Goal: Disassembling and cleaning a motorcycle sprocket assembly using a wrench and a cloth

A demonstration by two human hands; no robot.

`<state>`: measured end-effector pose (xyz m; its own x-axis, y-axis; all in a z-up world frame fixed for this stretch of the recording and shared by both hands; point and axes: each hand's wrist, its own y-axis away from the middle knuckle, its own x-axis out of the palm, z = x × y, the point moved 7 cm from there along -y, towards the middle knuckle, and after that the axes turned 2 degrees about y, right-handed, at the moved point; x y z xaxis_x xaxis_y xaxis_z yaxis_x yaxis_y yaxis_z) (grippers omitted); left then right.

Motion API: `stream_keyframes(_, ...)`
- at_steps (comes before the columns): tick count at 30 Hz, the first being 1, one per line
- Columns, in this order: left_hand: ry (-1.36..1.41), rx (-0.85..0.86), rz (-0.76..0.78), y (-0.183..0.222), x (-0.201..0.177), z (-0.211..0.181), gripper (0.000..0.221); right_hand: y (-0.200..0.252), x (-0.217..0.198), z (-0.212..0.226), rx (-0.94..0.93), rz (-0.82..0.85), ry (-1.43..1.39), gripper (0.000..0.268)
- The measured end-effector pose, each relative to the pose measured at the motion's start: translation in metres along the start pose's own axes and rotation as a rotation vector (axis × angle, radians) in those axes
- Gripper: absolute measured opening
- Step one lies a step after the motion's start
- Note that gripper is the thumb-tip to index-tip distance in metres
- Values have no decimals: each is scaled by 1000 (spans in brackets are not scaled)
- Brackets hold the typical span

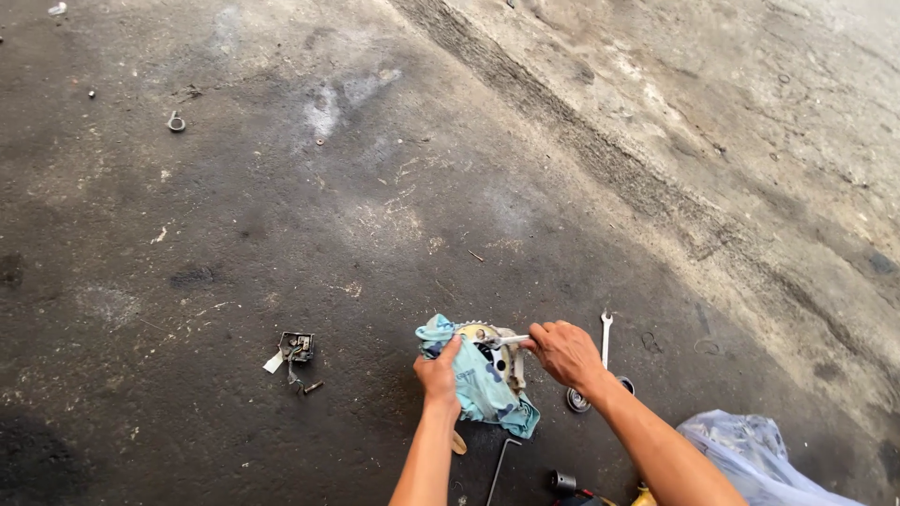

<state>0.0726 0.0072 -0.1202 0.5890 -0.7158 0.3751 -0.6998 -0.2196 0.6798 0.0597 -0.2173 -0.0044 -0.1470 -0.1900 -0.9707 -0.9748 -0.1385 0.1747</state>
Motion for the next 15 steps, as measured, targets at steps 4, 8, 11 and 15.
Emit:
stream_keyframes(4, -48, 26, -6, 22, 16, -1, 33, 18, 19, -13, 157, 131, -168, 48)
stream_keyframes(8, -136, 114, -87, 25, 15, 21, 35, 40, 17, -8, 409, 311, -344, 54)
stream_keyframes(11, -242, 220, -93, 42, 20, 16, 31, 61, 8, 2, 587, 316, -477, 50)
stream_keyframes(15, -411, 364, -166, 59, 29, 27, 34, 91, 9, 31, 589, 217, -631, 47)
